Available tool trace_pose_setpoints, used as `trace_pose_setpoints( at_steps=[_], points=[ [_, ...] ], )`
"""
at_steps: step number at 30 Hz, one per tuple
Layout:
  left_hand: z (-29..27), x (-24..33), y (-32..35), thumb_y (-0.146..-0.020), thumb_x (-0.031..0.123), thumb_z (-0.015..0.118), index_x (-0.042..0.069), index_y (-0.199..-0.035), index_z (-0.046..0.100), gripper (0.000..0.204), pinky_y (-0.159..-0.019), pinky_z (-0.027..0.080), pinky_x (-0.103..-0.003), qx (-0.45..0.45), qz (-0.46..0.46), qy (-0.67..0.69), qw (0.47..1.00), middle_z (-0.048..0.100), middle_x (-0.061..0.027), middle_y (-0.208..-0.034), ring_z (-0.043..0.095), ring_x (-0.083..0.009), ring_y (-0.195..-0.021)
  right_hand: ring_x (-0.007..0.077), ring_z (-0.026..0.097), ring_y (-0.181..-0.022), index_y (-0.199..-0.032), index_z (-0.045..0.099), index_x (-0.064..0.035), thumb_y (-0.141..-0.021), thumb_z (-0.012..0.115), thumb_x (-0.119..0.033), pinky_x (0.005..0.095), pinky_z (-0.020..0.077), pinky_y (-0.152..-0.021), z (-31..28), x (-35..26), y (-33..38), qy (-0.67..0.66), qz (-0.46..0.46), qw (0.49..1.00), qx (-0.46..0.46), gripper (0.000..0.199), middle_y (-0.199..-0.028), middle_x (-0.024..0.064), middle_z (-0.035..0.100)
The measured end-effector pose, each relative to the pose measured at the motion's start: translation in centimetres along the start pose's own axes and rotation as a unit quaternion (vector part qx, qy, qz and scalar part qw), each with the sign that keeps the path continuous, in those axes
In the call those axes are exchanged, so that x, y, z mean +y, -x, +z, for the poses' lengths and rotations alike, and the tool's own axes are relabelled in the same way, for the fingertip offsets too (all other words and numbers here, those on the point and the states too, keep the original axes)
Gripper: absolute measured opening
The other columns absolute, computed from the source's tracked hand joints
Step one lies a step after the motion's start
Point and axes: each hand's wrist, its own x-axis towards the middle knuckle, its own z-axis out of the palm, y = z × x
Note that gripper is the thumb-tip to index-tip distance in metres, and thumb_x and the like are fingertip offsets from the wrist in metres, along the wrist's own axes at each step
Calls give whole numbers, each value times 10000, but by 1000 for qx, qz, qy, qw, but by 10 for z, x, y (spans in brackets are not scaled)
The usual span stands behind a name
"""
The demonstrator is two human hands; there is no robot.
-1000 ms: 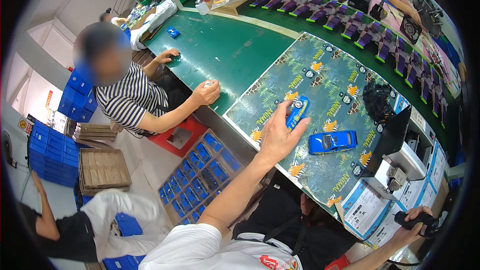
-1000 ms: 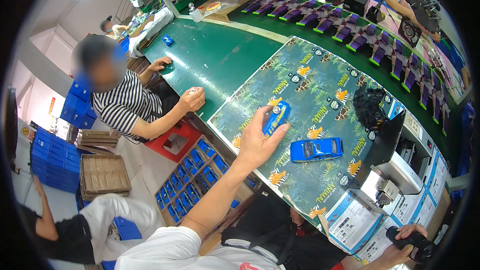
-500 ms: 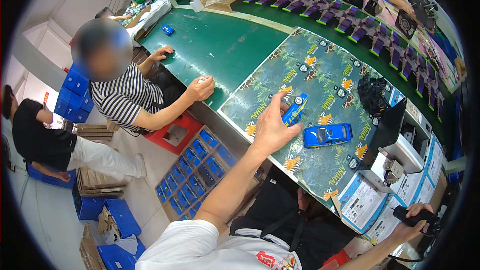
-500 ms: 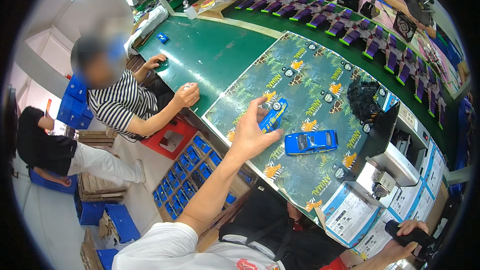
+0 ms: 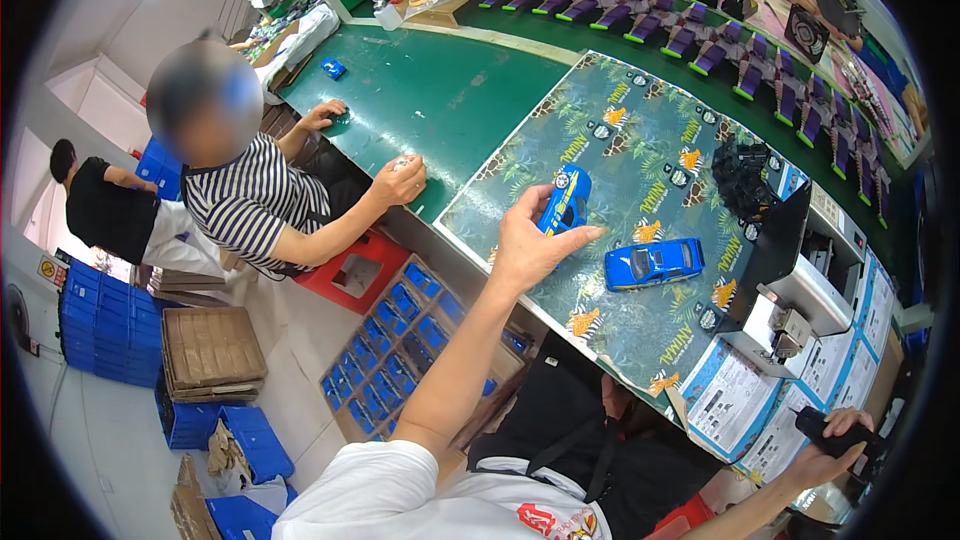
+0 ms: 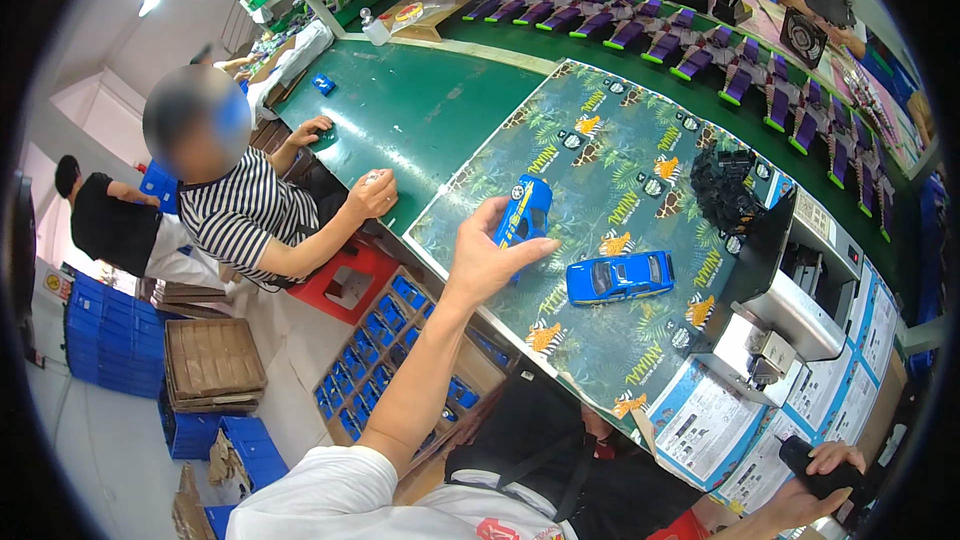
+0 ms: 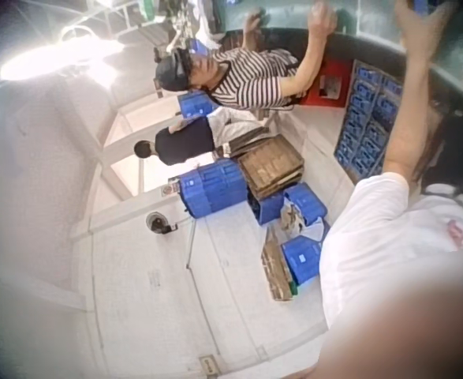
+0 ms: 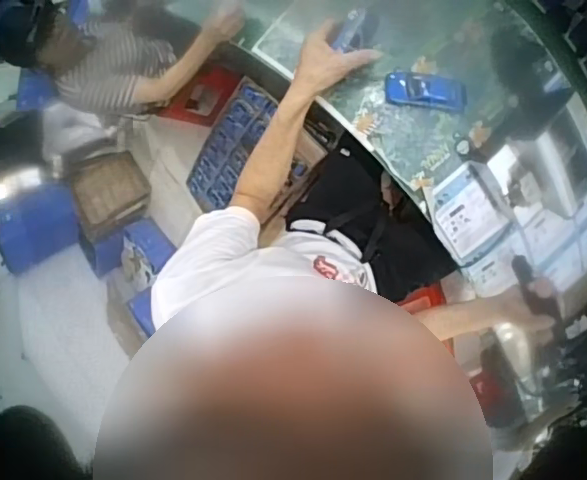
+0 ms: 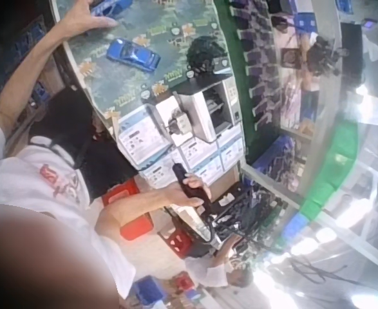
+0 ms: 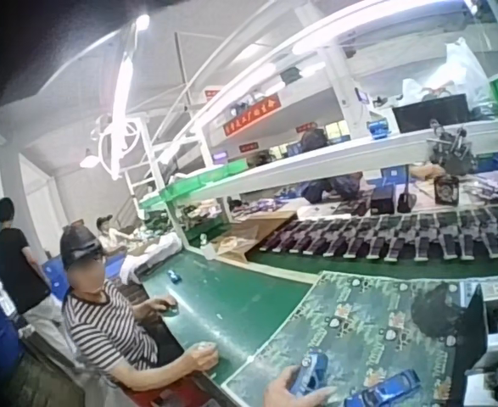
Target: The person assembles small plastic toy cars at a factory workbench by screwing plastic chassis together with an electric screwdriver, then tests the completed cars.
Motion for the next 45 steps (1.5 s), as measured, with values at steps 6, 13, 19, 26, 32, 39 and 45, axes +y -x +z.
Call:
trace_pose_setpoints(
  at_steps=[6,13,19,26,32,39,45],
  points=[
    [-1,2,0,-665,205,894,-58,-1184,557,672,-813,496,-272,-1,-5,-6,1000,663,-85,-1009,608,-115,-903,112,368,-659,-1052,481,-31,-941,577,-386,254,338,-706,10,-9,3,35,-2,999,4,384,-752,22,383],
    [0,5,0,-655,206,899,-69,-1190,552,695,-813,496,-273,-5,-6,12,1000,662,-85,-1009,607,-115,-907,110,369,-663,-1050,492,-31,-948,565,-385,256,335,-702,3,-8,3,53,-12,999,-4,375,-756,16,390],
    [-3,-9,-6,-944,319,636,0,-1119,610,365,-643,496,-226,-1,-69,126,990,666,-35,-890,601,-72,-733,109,371,-672,-1047,496,-31,-935,581,-404,251,333,-695,0,-5,3,36,-18,999,2,399,-760,19,389],
    [-15,-23,-10,-988,556,422,11,-959,612,577,-580,549,-288,-4,-118,231,966,647,-82,-773,635,-143,-627,113,383,-682,-1028,490,-27,-943,569,-397,248,330,-691,2,-3,2,9,-15,999,26,388,-769,25,393],
    [-16,-28,-12,-992,574,386,2,-960,610,615,-584,548,-302,10,-111,220,969,646,-91,-758,635,-154,-629,112,387,-680,-1010,487,-36,-952,554,-382,248,333,-695,-1,-2,2,21,-20,1000,10,356,-772,23,396],
    [-13,-25,-12,-991,516,446,13,-978,609,529,-577,541,-298,-6,-89,231,969,648,-86,-784,626,-144,-621,106,392,-681,-1006,488,-39,-951,554,-381,243,337,-702,0,-4,2,33,-23,999,14,352,-772,25,404],
    [-21,-22,-5,-921,341,651,41,-967,639,304,-586,419,-224,-12,-80,197,977,585,32,-780,505,-31,-690,112,397,-691,-1018,479,-32,-949,537,-395,257,337,-726,0,1,0,63,-25,998,16,375,-775,27,408]
  ],
)
